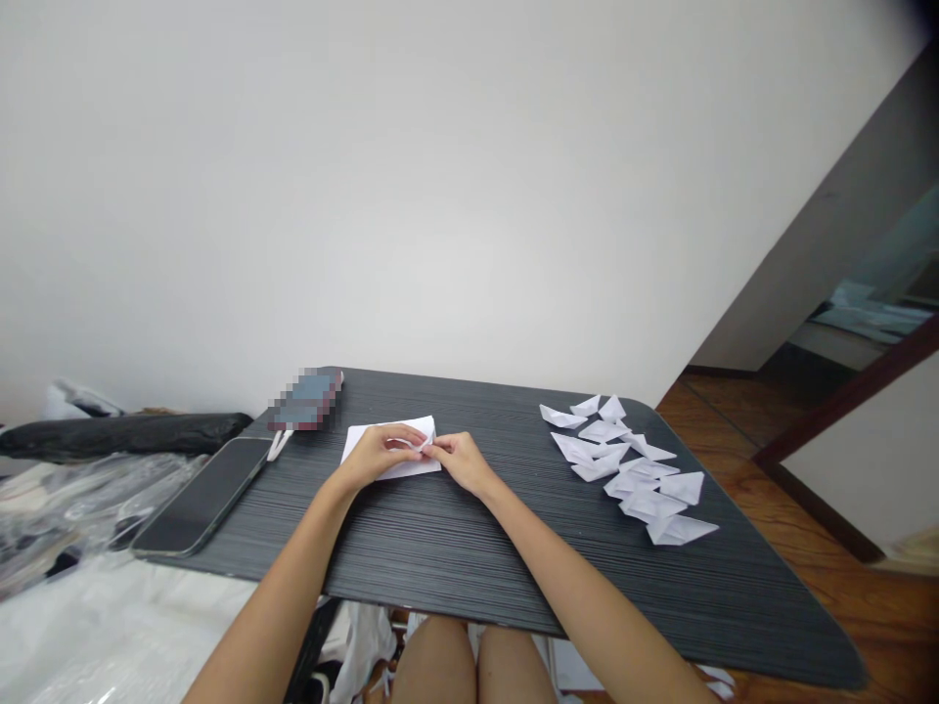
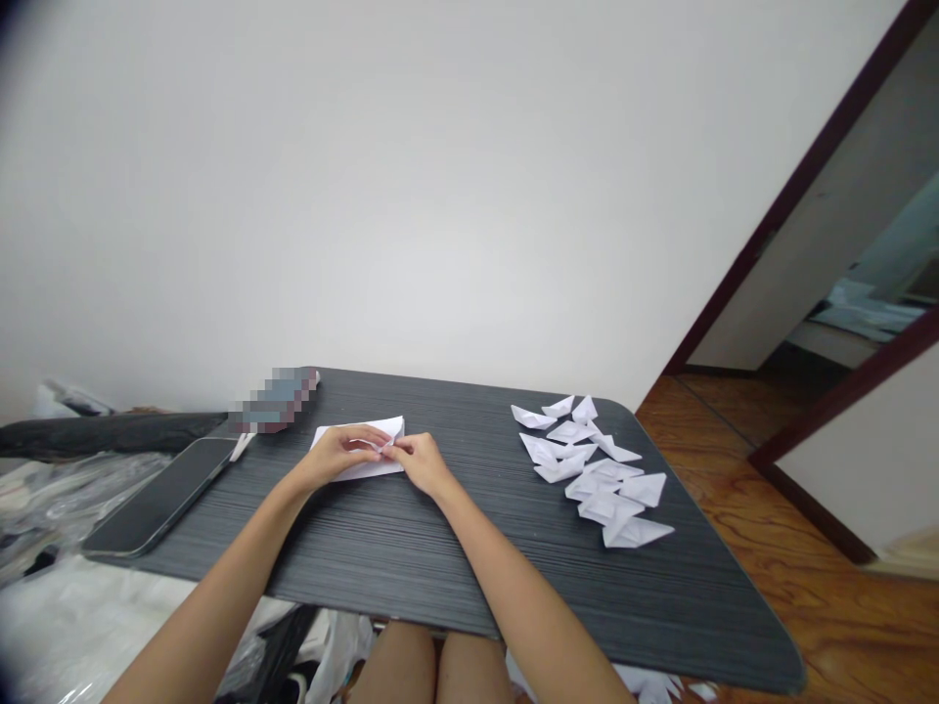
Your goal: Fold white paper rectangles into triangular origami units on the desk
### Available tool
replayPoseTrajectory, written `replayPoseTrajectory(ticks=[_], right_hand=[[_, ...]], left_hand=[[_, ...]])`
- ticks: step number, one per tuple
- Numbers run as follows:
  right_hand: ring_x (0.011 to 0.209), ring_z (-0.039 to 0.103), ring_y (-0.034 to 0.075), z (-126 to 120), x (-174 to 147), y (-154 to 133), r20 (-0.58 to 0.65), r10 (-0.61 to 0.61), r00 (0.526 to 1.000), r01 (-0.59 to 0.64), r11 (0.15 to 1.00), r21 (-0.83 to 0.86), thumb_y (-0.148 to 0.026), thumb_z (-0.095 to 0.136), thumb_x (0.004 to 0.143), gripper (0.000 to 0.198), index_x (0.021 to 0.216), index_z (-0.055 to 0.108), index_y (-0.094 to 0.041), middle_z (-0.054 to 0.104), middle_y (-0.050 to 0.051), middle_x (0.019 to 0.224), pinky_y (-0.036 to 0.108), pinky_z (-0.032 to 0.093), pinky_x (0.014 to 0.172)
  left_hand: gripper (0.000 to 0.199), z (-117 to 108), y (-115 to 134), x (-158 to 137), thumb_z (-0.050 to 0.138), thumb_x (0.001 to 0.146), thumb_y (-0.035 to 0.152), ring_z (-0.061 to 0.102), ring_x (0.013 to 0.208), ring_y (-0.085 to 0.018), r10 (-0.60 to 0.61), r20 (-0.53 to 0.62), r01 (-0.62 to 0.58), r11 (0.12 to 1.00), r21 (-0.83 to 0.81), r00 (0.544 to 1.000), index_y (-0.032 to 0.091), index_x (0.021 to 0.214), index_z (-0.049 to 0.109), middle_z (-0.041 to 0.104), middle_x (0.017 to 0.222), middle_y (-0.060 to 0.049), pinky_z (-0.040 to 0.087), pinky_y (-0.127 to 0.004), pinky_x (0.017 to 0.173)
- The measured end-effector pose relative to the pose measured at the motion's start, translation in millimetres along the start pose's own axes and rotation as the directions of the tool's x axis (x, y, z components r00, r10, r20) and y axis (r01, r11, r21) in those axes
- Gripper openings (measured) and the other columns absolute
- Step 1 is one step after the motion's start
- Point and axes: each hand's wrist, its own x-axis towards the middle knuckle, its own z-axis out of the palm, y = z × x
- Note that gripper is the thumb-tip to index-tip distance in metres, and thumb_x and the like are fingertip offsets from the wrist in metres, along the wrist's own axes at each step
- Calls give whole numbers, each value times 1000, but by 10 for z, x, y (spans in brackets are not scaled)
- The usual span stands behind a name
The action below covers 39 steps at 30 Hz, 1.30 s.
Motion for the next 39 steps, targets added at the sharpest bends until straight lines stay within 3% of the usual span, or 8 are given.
replayPoseTrajectory(ticks=[12,18,20,25,29,33,36,39], right_hand=[[80,45,18,122,-72,-100,-265,13,964,-167,808,-565,-20,51,62,7,58,52,-15,52,6,79,32,36,72],[87,40,23,268,-202,-188,-206,-21,978,-141,662,-736,-25,46,70,12,72,51,-14,48,12,90,37,34,74],[87,41,23,308,-236,-208,-210,-62,976,-116,664,-738,-30,48,71,21,84,49,-14,48,12,92,37,34,74],[90,43,22,368,-269,-198,-158,-124,980,-13,744,-668,-24,49,70,31,99,41,-16,50,10,98,36,35,77],[87,50,18,211,-168,-185,-231,-74,970,-47,877,-477,-21,48,71,29,99,42,-18,56,5,91,36,35,80],[97,51,19,-261,-72,-292,-555,104,826,-182,979,-88,-39,38,80,32,101,47,-17,58,9,100,37,34,86],[94,55,20,-635,-140,-389,-280,75,957,-19,980,199,-50,37,78,45,98,56,-14,63,10,95,33,41,80],[81,60,22,-878,-266,-397,-139,106,985,-71,969,236,-45,63,62,41,86,63,-12,66,9,85,35,45,75]], left_hand=[[10,-31,-107,-19,49,70,21,54,64,-13,137,-285,3,897,442,949,14,68,56,58,68,-2,45,-25,63],[10,-91,-12,-35,43,75,19,50,66,-12,421,-769,130,833,537,480,14,74,51,52,70,-2,42,-23,64],[10,-94,13,-34,43,76,20,50,66,-12,434,-797,129,841,525,420,14,74,51,52,70,-2,42,-22,64],[12,-25,103,15,42,77,23,50,66,-11,401,-774,23,881,472,490,15,74,50,51,70,-1,42,-22,64],[14,88,297,112,43,78,27,50,62,-11,327,-701,-72,928,367,634,16,78,49,52,69,0,40,-21,60],[18,247,492,268,41,79,32,48,59,-10,204,-555,-109,974,199,807,16,78,49,53,67,0,36,-19,53],[20,394,552,443,41,79,34,44,52,-8,157,-531,-110,987,119,832,16,80,49,52,61,1,32,-18,47],[22,549,547,632,41,79,36,42,47,-7,119,-547,-112,993,46,829,16,82,49,52,58,2,30,-18,44]])
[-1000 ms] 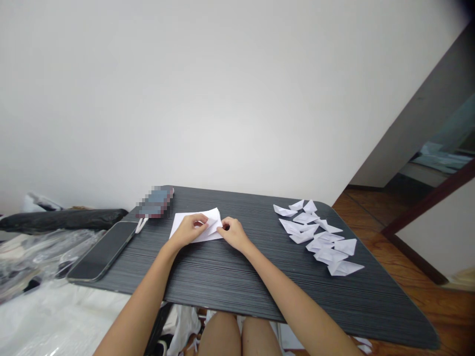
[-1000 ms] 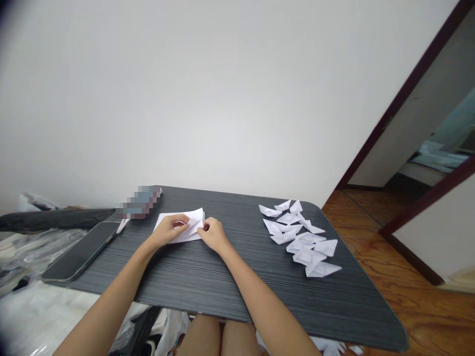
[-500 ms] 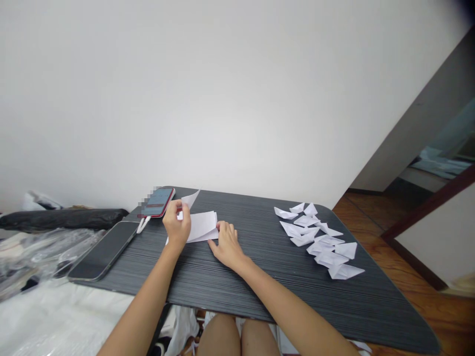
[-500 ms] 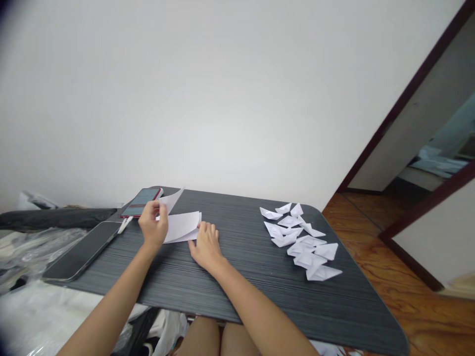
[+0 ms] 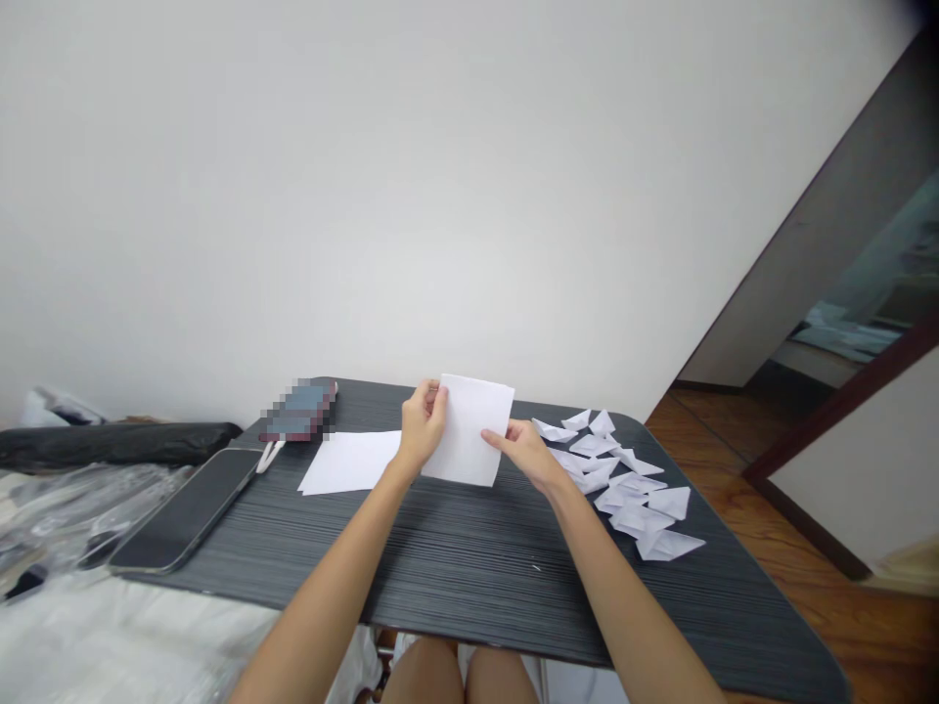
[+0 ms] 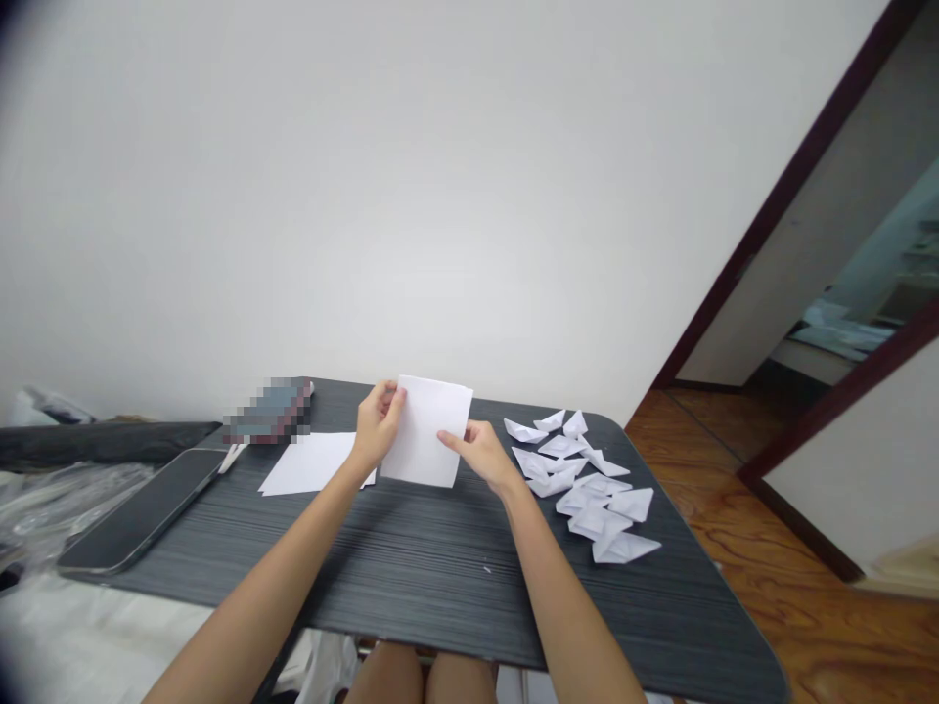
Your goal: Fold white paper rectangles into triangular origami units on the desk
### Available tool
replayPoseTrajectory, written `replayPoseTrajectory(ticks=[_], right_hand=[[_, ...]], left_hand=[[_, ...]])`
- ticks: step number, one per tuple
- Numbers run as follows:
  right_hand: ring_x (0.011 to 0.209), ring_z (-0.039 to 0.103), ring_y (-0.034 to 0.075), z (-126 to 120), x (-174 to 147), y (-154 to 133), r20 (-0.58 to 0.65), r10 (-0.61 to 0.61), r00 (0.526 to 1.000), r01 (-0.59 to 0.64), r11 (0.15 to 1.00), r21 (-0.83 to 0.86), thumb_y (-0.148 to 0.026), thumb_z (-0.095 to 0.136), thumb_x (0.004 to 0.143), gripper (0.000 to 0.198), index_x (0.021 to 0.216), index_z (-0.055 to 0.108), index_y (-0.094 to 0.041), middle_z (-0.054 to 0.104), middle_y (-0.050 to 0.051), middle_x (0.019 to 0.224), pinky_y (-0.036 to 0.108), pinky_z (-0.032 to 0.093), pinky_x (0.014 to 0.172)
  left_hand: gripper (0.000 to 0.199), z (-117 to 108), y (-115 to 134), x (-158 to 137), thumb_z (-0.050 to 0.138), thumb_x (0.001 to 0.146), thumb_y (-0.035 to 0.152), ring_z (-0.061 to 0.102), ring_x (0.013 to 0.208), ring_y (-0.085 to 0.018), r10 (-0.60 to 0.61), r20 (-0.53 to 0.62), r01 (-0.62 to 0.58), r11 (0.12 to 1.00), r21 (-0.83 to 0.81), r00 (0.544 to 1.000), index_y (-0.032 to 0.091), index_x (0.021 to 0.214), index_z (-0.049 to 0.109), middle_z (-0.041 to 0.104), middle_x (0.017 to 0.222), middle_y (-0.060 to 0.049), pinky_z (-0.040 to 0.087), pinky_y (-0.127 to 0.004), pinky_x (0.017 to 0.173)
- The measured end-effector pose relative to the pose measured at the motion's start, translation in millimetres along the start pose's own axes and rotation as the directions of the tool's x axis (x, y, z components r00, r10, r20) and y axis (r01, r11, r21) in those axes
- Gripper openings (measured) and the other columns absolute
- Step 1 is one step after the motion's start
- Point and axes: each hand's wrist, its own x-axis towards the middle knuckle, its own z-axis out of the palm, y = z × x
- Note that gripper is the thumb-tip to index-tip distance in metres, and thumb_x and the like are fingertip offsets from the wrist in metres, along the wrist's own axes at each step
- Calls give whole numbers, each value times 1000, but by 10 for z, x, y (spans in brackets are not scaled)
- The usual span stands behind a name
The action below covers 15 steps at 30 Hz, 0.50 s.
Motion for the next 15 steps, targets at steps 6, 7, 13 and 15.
replayPoseTrajectory(ticks=[6,7,13,15], right_hand=[[65,62,20,-291,-46,88,-244,19,970,-13,1000,24,-40,66,58,36,77,66,-10,68,9,75,35,48,65],[65,62,20,-325,-45,98,-228,23,973,-19,1000,22,-39,66,59,35,77,66,-10,68,9,75,35,48,65],[71,61,18,-428,-90,78,-118,-13,993,22,997,73,-32,65,61,28,83,67,-15,67,6,80,30,46,65],[71,60,17,-436,-111,47,-133,-22,991,31,998,63,-27,63,61,22,80,68,-17,67,5,80,27,46,63]], left_hand=[[29,244,-166,23,55,69,38,51,48,-10,-96,344,174,963,-204,934,14,86,50,57,55,1,35,-19,44],[29,241,-201,15,56,68,38,49,45,-10,-112,376,203,956,-211,920,14,84,51,56,52,2,35,-19,42],[29,94,-245,2,61,65,33,51,47,-10,-133,445,302,893,-334,886,13,84,54,56,54,2,41,-22,49],[28,52,-204,10,60,65,32,54,50,-11,-136,522,365,856,-366,842,13,85,55,58,57,0,44,-23,52]])
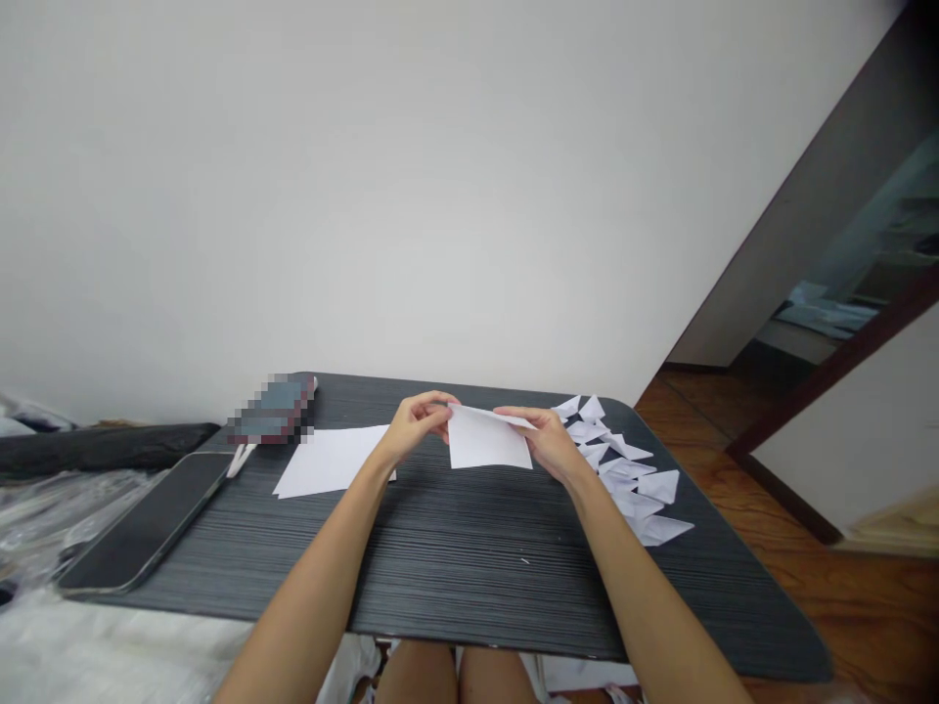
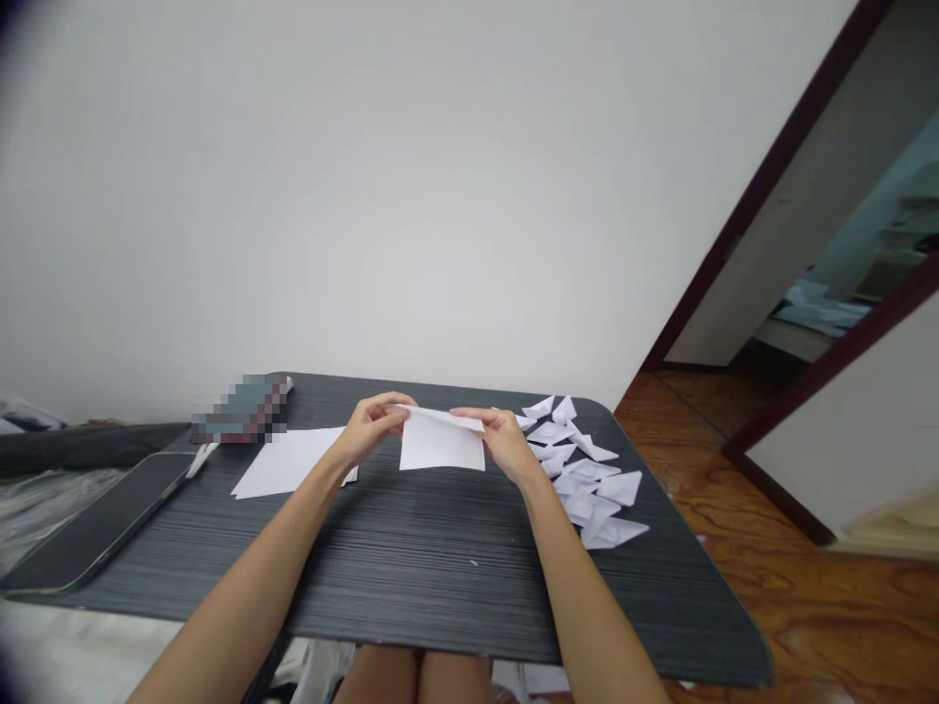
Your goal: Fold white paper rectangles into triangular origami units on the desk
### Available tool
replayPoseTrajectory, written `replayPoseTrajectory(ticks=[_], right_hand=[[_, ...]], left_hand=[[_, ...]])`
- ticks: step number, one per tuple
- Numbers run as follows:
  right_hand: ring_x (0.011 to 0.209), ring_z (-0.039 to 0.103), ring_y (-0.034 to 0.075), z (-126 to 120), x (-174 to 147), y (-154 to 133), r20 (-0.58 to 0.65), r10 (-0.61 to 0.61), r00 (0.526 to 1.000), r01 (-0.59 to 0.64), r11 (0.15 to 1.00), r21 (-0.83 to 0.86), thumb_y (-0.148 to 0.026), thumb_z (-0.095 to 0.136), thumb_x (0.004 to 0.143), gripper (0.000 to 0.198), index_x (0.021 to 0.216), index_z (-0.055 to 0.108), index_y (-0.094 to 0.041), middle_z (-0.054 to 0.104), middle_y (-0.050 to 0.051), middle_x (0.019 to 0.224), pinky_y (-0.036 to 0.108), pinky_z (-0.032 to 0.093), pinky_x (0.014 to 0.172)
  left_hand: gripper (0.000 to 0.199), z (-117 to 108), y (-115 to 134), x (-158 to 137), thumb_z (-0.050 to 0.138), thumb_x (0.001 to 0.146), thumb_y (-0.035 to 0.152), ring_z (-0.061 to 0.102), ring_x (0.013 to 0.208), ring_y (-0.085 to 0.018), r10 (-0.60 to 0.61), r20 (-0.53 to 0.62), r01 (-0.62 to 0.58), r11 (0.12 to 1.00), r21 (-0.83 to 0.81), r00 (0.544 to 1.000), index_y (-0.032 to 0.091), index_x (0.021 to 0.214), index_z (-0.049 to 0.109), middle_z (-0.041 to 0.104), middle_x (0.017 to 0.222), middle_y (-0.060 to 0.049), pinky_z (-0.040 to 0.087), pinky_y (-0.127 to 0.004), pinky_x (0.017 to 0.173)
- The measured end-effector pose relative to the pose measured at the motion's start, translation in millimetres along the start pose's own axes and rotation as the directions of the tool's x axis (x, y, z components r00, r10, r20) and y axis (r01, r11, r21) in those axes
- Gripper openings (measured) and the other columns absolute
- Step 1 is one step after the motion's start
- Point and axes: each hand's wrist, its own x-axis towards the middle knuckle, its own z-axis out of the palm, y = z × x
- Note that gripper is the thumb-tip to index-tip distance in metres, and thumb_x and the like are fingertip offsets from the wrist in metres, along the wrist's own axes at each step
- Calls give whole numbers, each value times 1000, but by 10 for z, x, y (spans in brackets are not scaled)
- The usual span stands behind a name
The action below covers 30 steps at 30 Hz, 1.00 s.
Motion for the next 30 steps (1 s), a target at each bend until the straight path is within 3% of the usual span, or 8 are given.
replayPoseTrajectory(ticks=[3,6,10,15,19,23,26,30], right_hand=[[63,59,14,6,-22,-40,7,-33,999,33,998,-57,-21,60,61,16,74,69,-19,67,3,76,23,43,55],[62,58,13,36,-32,-43,64,-40,997,51,985,-168,-19,56,62,17,73,69,-19,67,3,75,23,42,53],[71,59,15,59,-45,-59,174,-36,984,80,964,-255,-24,51,68,22,81,68,-19,67,3,80,25,44,61],[86,58,17,4,-102,-236,145,-133,981,139,990,-33,-34,50,73,47,119,43,-25,61,5,100,29,45,71],[97,52,18,22,-125,-299,151,-209,966,215,976,-26,-36,59,67,36,101,52,-26,55,5,110,32,43,79],[83,55,16,70,-91,-231,113,-191,975,205,970,-133,-38,58,68,21,74,54,-19,61,4,86,30,42,75],[68,53,13,67,-64,-187,38,-193,980,197,963,-183,-37,59,66,20,67,53,-17,58,2,70,25,42,64],[61,49,11,57,-64,-176,10,-214,977,208,933,-295,-34,56,68,17,67,55,-17,55,0,66,22,38,56]], left_hand=[[29,0,54,-14,52,70,39,57,55,-13,-130,141,143,986,-86,981,13,82,57,61,63,-3,45,-26,56],[41,19,53,-28,43,73,49,56,55,-14,-244,220,257,966,-28,944,13,82,59,62,63,-5,43,-24,52],[35,91,11,-62,63,64,37,54,53,-12,-285,261,266,958,106,922,13,89,61,63,63,-3,38,-20,47],[29,212,-44,-63,63,66,32,51,49,-8,-261,237,321,907,-271,936,12,86,60,58,62,-2,38,-19,47],[20,296,-106,-63,61,68,28,46,46,-7,-275,234,354,822,-446,933,11,78,59,52,55,-1,38,-19,45],[27,399,-137,-120,60,68,33,54,53,-12,-327,334,438,829,-348,884,11,82,59,58,62,-5,42,-24,52],[34,463,-136,-153,62,65,38,57,59,-16,-299,333,383,896,-225,894,11,85,61,62,68,-7,42,-24,55],[36,464,-125,-125,62,64,38,57,63,-15,-145,106,154,985,-80,984,13,90,62,65,74,-5,40,-22,55]])
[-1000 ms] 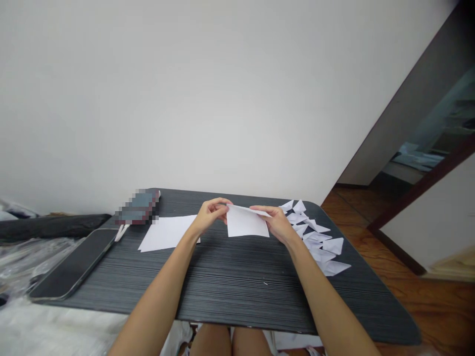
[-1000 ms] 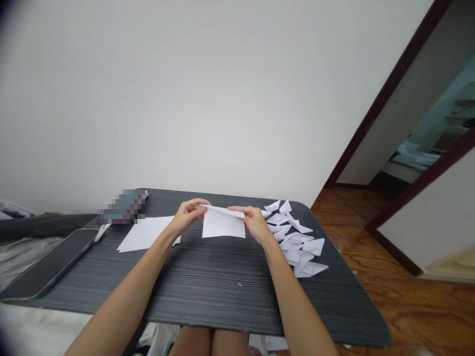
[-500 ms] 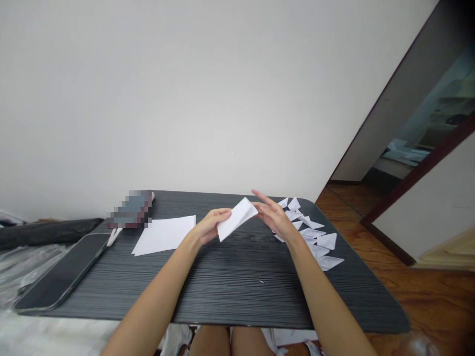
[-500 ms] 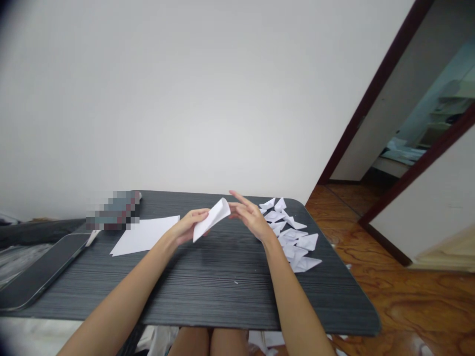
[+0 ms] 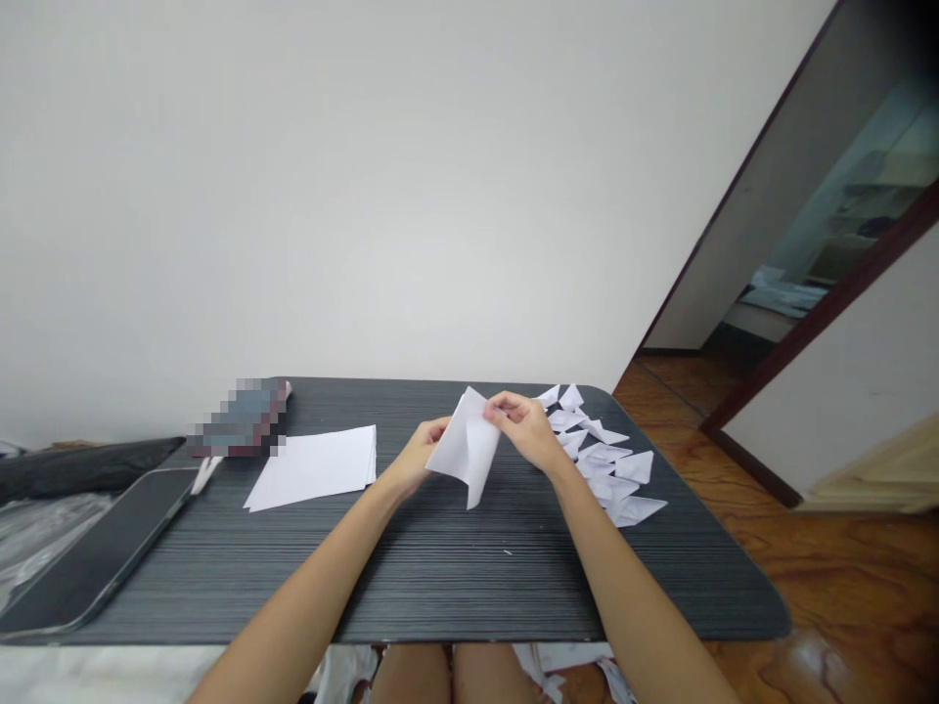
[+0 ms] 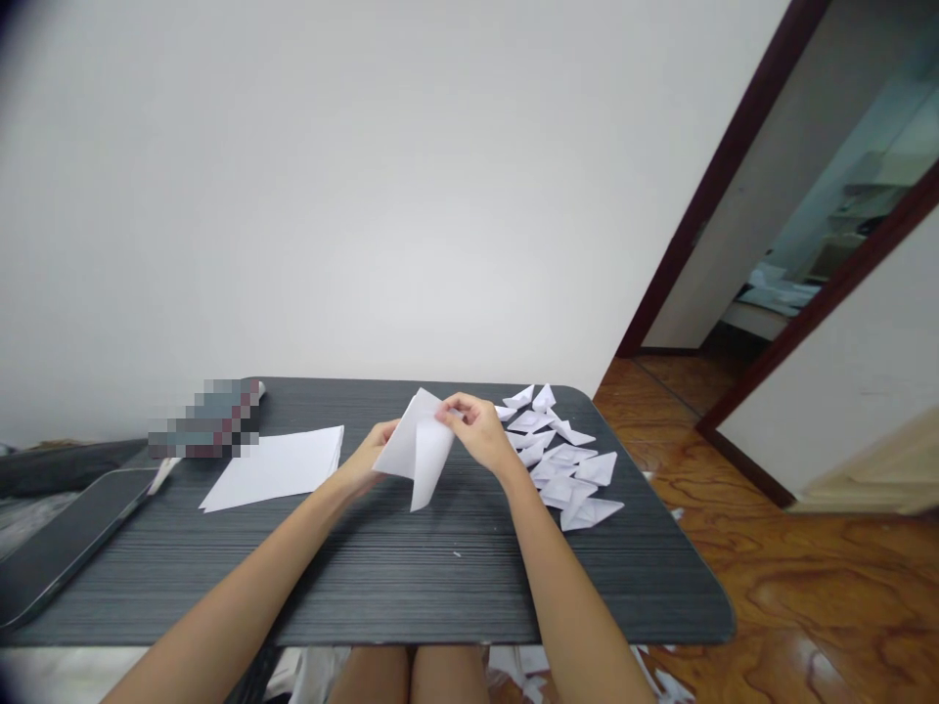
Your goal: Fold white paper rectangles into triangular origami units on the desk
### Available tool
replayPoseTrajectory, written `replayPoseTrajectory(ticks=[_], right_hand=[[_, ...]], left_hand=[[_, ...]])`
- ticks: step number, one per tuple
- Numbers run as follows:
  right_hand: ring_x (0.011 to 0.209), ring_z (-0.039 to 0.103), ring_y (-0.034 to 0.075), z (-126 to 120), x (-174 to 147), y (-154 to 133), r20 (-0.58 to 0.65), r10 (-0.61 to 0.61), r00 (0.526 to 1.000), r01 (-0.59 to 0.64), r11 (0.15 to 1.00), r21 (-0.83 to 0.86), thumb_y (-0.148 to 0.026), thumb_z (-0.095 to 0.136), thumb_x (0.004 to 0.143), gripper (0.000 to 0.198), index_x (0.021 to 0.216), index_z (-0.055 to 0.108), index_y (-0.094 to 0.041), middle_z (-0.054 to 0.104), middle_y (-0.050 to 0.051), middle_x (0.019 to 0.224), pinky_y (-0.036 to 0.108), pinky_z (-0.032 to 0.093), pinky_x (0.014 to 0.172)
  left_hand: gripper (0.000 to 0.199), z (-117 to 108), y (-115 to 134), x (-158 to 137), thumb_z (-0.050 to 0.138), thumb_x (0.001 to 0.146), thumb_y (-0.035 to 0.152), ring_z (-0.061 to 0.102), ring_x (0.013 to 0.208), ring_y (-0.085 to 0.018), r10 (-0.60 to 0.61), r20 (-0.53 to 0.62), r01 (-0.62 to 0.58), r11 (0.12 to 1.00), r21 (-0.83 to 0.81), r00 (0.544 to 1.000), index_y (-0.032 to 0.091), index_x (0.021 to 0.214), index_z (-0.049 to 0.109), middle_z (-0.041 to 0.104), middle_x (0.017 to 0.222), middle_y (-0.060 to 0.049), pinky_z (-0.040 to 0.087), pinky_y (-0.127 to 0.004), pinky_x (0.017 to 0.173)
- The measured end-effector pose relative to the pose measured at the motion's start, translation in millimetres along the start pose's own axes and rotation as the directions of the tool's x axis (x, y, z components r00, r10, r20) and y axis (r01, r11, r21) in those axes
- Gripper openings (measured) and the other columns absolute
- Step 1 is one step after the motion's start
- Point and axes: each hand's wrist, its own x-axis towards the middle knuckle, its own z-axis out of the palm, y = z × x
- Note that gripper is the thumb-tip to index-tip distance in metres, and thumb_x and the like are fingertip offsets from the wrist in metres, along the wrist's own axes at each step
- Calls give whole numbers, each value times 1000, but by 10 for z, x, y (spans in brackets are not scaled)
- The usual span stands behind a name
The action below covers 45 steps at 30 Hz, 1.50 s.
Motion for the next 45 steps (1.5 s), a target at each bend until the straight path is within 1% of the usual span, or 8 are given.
replayPoseTrajectory(ticks=[3,4,7,12,18,22,36,45], right_hand=[[62,48,11,20,-23,-14,49,-39,998,46,988,-146,-30,54,71,14,69,55,-17,55,0,67,22,36,57],[64,49,12,32,-33,-21,74,-55,996,69,979,-194,-29,53,71,13,69,56,-17,56,0,68,22,36,58],[68,50,12,75,-57,-43,123,-101,987,133,948,-289,-26,50,73,11,71,56,-17,56,-1,70,22,36,62],[69,50,13,133,-69,-57,2,-196,981,184,916,-356,-24,49,74,10,70,54,-17,55,0,70,23,37,65],[69,50,12,145,-66,-58,-36,-277,960,246,902,-354,-21,51,74,8,67,52,-17,53,0,70,24,38,66],[68,49,12,141,-64,-65,-38,-295,955,264,898,-352,-19,52,73,8,66,51,-17,52,0,68,24,38,65],[71,51,13,126,-77,-81,1,-315,949,294,884,-364,-20,53,74,7,68,52,-17,53,1,72,25,39,68],[69,50,12,126,-74,-75,-1,-317,948,294,880,-373,-19,52,74,8,67,51,-17,52,1,70,25,38,67]], left_hand=[[38,-36,56,16,49,74,43,58,74,-17,168,-210,-149,983,104,963,12,94,61,65,86,-7,43,-24,63],[39,-43,80,12,46,76,43,58,78,-18,207,-229,-177,973,148,951,12,95,61,65,89,-8,44,-25,67],[32,-40,137,-23,51,74,38,58,84,-20,286,-210,-205,919,338,935,12,89,63,65,90,-8,44,-28,74],[27,2,105,-55,50,75,30,58,86,-20,349,-214,-211,849,484,912,14,89,65,66,91,-7,43,-30,78],[32,15,-24,-24,48,76,30,58,86,-21,293,-175,-215,907,363,940,12,98,62,63,99,-9,46,-30,74],[34,21,-32,-23,50,75,31,59,80,-19,246,-174,-193,942,274,954,12,101,61,64,96,-9,47,-30,71],[33,92,51,-42,62,64,30,60,72,-19,112,-229,-119,993,-18,967,11,92,65,67,84,-9,47,-32,69],[32,96,47,-46,61,65,30,60,70,-18,135,-227,-132,991,31,965,11,91,65,67,81,-9,48,-29,65]])
